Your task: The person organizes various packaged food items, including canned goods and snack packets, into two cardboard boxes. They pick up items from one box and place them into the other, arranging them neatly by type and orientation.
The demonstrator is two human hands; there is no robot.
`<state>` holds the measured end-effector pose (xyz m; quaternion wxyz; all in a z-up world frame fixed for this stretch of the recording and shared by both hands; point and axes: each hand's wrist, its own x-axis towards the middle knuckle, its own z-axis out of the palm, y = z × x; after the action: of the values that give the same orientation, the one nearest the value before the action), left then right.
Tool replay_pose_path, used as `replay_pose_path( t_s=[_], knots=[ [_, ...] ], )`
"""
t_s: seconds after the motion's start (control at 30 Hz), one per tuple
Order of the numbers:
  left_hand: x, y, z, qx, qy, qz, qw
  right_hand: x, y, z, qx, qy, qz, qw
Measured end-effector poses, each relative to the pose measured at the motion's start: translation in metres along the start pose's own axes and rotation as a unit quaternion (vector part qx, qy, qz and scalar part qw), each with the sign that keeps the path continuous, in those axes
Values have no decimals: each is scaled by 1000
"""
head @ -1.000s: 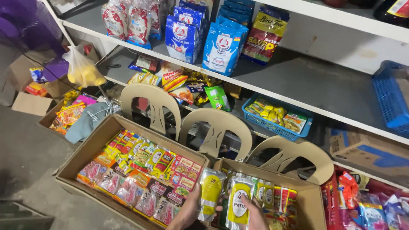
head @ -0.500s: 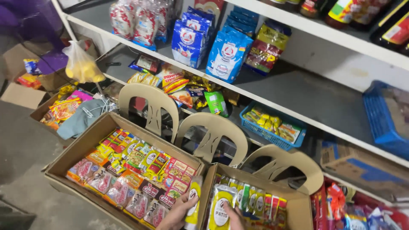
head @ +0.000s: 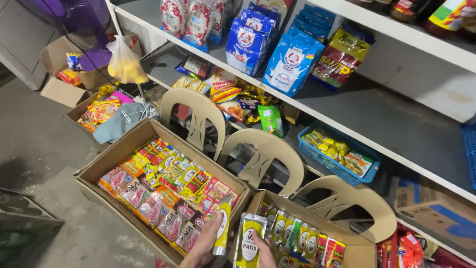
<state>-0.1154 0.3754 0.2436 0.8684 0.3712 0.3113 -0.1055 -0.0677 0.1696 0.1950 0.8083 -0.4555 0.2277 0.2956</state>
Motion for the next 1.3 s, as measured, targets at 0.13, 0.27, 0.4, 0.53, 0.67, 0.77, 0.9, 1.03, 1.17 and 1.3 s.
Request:
replay_pose_path(
  t_s=[0.13,0.27,0.4,0.53,0.67,0.77,0.9,1.03,1.17,1.3],
  knots=[
    [14,8,-32,39,39,4,998,18,10,9,19,17,42,999],
    [39,26,-69,103,35,82,991,38,23,31,51,-30,71,996],
    [39,69,-98,125,37,89,988,51,50,58,108,-27,84,990],
    [72,83,-169,126,2,98,987,60,75,94,108,-2,73,991],
    [62,140,-198,126,-28,21,991,79,116,118,133,32,65,988],
    [71,166,-221,200,-21,-56,978,97,156,124,154,45,64,985],
    [114,146,-268,205,-112,8,972,114,181,150,108,75,61,989],
    [141,144,-281,204,-84,-79,972,147,186,152,44,88,66,993],
    [164,129,-299,211,-48,-130,968,188,187,142,-68,120,94,986],
    [191,97,-336,170,-128,-73,974,208,140,183,-297,179,134,928]
  ],
)
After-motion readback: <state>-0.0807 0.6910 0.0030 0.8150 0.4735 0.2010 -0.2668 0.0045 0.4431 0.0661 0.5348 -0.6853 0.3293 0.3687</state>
